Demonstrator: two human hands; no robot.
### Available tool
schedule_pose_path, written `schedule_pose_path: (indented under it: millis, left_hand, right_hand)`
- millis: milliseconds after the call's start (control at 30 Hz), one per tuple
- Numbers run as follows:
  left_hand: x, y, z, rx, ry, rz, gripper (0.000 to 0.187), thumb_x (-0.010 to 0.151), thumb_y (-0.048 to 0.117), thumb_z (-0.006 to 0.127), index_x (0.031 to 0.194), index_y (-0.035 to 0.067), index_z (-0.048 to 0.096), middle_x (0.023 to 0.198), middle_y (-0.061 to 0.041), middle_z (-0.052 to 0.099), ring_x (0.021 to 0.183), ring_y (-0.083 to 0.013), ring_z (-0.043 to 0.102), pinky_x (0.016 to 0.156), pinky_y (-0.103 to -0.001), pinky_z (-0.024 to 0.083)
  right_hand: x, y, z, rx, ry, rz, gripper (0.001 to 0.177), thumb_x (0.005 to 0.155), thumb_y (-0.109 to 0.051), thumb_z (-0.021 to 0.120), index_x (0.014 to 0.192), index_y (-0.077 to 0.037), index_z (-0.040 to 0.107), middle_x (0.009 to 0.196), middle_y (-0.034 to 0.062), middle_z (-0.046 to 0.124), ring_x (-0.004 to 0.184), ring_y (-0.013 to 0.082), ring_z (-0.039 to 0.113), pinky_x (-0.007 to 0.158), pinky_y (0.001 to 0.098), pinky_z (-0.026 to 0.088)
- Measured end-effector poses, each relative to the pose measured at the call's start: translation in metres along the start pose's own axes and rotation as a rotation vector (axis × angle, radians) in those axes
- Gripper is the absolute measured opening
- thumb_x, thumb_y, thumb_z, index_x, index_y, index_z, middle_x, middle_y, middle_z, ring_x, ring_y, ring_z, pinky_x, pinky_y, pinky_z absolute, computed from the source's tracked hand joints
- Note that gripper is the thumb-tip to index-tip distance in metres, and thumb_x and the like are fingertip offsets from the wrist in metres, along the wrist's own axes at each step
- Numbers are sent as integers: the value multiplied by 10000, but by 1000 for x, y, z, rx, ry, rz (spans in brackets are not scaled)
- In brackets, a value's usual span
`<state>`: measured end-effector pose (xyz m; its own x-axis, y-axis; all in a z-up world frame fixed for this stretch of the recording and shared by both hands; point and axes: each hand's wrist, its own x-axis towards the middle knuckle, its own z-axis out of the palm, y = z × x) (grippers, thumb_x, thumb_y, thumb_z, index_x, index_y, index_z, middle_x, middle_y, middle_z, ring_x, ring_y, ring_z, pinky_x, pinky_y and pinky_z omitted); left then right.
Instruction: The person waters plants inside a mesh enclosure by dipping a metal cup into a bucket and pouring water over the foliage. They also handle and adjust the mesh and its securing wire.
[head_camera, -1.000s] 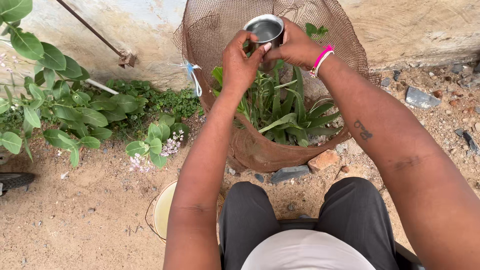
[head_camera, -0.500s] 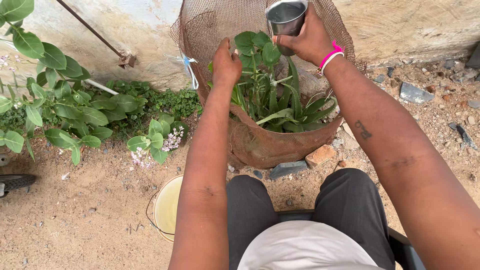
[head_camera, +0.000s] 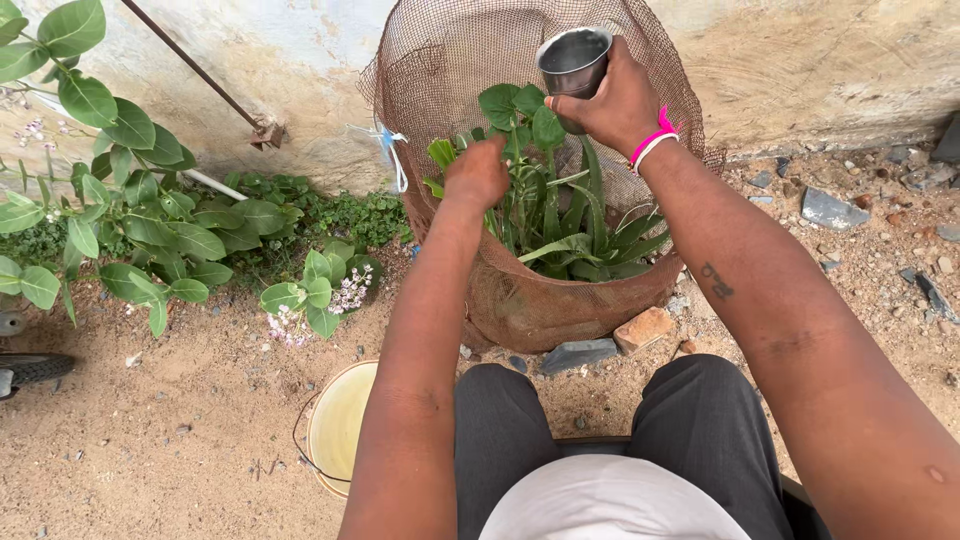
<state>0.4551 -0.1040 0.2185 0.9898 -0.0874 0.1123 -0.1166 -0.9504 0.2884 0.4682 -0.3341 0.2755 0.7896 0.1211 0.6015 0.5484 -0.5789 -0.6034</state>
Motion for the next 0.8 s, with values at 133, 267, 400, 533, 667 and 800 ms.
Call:
schedule_pose_path:
  millis: [133,267,400,533,667,800]
  left_hand:
    - [3,-4,7,29,-55,-26,343,948,167,665,1288,148,627,1231,-170,695,1137,-355,680,968,-484,560]
    - [-1,-1,6,18,-45,5,355,929,201,692,1276,158,630,1213,-156,701,1117,-349,686,962,-476,561]
    - [-1,3,3,15,-10,20,324,918,179,687,1239,160,650,1197,-144,701,1101,-344,688,946,-485,559]
    - [-3,0,6,-2,-42,28,335,903,143,685,1237,163,667,1189,-157,710,1110,-351,687,958,-478,560]
    - [-6,-2,7,3,-34,44,297,933,152,665,1230,150,668,1202,-160,703,1116,-358,680,959,-484,554]
    - [-8,6,5,-2,-127,-9,354,953,117,628,1305,147,614,1168,-159,716,1073,-297,730,955,-460,578]
  right_hand:
    - [0,-4,0,-38,-43,94,842,710,-368,979,1309,1,515,1201,185,699,1079,310,727,947,407,583]
    - [0,-5,-1,26,-24,92,821,698,-352,977,1305,-17,538,1217,163,702,1109,295,721,981,404,570]
    - [-1,-5,-3,44,-16,71,807,720,-347,976,1312,-15,540,1230,160,700,1124,290,720,997,403,567]
    - [-3,-4,-2,47,-19,101,800,708,-343,968,1308,-26,545,1227,148,707,1122,280,724,993,395,573]
    - [-3,-2,-1,55,-17,84,805,710,-338,968,1313,-22,540,1226,150,702,1122,281,721,992,397,574]
    - [-2,-2,2,46,-29,116,863,723,-360,968,1348,-3,493,1238,179,662,1130,311,684,967,413,569]
